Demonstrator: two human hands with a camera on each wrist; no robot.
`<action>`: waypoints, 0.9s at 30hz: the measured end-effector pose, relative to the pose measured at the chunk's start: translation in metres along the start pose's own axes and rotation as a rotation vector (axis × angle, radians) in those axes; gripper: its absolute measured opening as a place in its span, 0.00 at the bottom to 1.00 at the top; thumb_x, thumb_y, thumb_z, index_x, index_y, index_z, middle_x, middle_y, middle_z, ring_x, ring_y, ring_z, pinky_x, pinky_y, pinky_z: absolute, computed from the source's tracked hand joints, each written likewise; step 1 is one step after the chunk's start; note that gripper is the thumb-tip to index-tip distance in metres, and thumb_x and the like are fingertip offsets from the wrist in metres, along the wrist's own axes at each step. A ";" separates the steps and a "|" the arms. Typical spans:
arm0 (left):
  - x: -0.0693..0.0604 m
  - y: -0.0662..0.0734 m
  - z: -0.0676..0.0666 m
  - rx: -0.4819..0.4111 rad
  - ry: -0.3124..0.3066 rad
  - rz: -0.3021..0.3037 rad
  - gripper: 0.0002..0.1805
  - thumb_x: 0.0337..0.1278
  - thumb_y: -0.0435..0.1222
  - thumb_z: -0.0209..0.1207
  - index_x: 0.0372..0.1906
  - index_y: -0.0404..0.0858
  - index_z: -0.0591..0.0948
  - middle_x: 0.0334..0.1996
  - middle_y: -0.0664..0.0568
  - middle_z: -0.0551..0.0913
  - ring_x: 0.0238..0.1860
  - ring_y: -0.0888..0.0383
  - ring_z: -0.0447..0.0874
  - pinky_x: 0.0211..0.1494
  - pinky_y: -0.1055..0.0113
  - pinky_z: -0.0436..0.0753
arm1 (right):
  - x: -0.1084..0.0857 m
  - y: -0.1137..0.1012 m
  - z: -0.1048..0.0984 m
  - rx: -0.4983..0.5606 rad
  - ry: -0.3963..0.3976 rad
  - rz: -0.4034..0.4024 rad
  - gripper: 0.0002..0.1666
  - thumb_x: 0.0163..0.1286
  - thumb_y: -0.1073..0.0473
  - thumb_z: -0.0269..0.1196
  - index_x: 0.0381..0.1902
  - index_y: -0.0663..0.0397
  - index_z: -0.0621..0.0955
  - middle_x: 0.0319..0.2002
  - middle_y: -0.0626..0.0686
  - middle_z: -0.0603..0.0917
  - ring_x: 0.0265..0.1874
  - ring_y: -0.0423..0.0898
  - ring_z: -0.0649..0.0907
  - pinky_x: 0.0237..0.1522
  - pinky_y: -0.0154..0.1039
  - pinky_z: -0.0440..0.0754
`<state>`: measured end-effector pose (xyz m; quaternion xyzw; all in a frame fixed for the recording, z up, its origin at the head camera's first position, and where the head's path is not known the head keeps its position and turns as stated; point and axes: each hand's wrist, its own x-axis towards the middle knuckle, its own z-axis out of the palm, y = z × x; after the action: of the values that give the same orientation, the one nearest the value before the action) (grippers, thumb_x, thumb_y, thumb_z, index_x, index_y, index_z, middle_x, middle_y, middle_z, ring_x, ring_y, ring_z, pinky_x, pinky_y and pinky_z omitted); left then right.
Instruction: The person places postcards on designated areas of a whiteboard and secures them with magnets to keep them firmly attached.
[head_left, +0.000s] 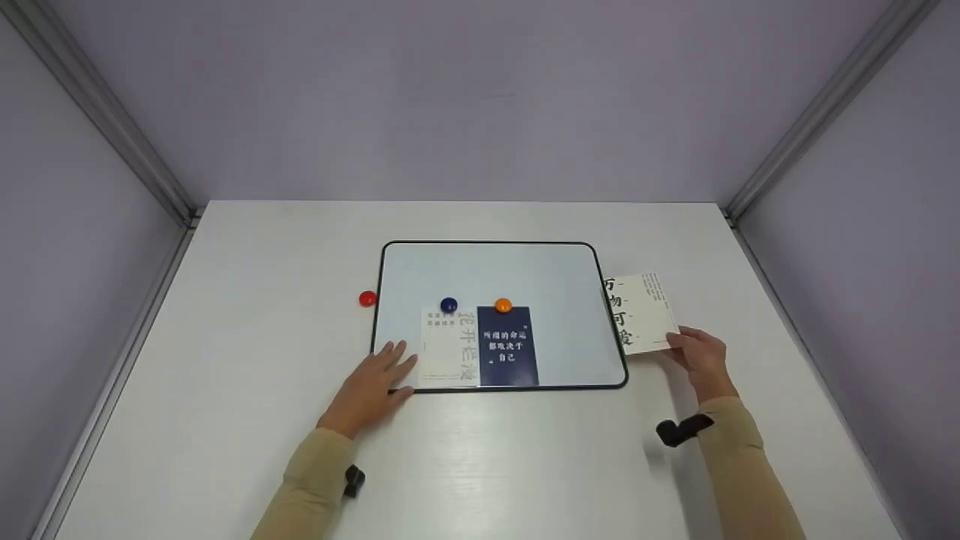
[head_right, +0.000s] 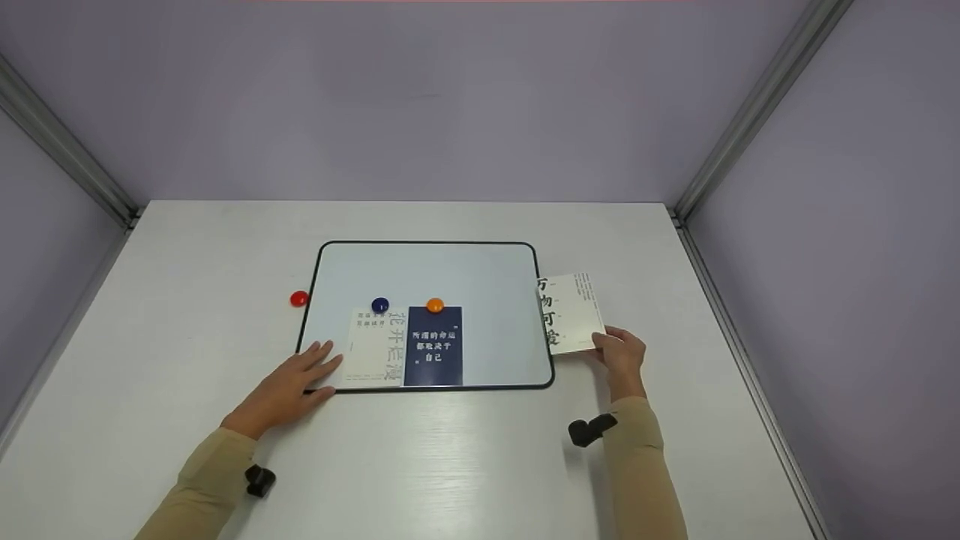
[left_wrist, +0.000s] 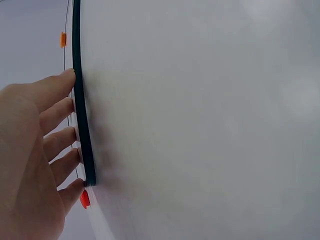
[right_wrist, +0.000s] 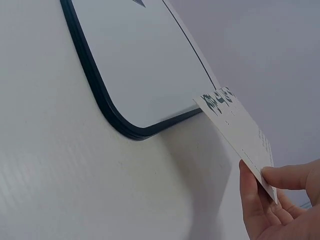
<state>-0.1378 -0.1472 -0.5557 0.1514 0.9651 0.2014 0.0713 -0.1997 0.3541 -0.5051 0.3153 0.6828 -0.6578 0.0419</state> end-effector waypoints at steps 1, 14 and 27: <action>0.000 0.000 0.000 0.003 -0.005 -0.004 0.31 0.64 0.46 0.57 0.70 0.46 0.67 0.76 0.49 0.60 0.78 0.48 0.54 0.80 0.50 0.58 | 0.000 0.000 0.000 -0.005 0.000 0.000 0.34 0.67 0.69 0.57 0.69 0.72 0.62 0.20 0.38 0.80 0.23 0.31 0.82 0.33 0.23 0.84; 0.001 -0.001 0.000 0.006 -0.026 -0.006 0.31 0.65 0.47 0.56 0.71 0.47 0.66 0.76 0.49 0.59 0.78 0.49 0.53 0.80 0.49 0.57 | -0.007 -0.001 0.007 -0.064 0.006 0.018 0.33 0.67 0.67 0.58 0.68 0.68 0.65 0.24 0.38 0.79 0.26 0.31 0.82 0.34 0.23 0.83; 0.001 -0.003 0.001 0.020 -0.017 0.000 0.31 0.65 0.47 0.56 0.71 0.47 0.66 0.76 0.49 0.59 0.78 0.49 0.53 0.80 0.50 0.58 | -0.011 -0.001 0.011 -0.034 -0.045 0.002 0.32 0.66 0.68 0.59 0.66 0.71 0.64 0.24 0.39 0.79 0.26 0.32 0.82 0.34 0.24 0.83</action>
<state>-0.1394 -0.1486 -0.5582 0.1538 0.9665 0.1904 0.0778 -0.1954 0.3403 -0.5002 0.3002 0.6925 -0.6530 0.0632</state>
